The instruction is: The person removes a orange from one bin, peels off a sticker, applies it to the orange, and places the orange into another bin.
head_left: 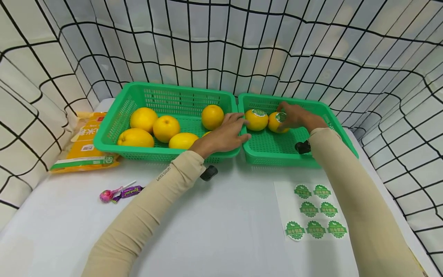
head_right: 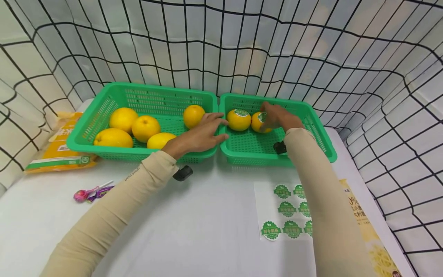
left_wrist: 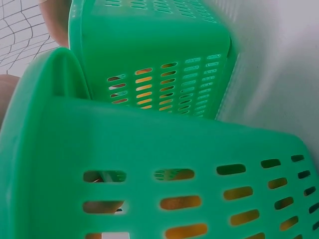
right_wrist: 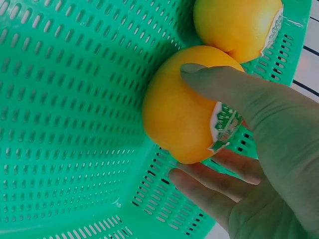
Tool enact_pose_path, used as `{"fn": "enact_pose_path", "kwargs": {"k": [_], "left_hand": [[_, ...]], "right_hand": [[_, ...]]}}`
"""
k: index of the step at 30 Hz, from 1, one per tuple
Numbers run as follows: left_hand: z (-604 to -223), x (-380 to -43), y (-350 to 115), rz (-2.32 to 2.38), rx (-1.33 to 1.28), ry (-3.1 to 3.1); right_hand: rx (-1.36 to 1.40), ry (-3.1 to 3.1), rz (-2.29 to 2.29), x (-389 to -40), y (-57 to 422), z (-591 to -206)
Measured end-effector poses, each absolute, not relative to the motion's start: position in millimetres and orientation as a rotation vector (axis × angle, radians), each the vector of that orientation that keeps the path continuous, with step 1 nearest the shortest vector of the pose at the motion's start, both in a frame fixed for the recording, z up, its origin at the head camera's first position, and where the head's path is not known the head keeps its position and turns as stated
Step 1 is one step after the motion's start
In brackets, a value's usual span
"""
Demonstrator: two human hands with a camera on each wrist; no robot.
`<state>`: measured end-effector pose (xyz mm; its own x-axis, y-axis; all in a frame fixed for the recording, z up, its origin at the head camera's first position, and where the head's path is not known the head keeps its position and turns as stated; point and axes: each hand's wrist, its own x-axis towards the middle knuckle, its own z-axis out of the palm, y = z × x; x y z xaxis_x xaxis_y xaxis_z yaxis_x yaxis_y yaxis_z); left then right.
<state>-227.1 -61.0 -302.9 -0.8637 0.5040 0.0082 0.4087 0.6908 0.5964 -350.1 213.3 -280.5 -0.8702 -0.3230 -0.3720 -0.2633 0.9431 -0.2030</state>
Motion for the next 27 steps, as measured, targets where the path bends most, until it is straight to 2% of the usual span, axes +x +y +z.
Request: {"fn": "enact_pose_path", "kwargs": {"k": [27], "left_hand": [[-303.5,-226.2,-61.3,0.937,0.751,2.741]], "right_hand": [[-0.434,2.675,-0.150,-352.1,215.2,-278.4]]}}
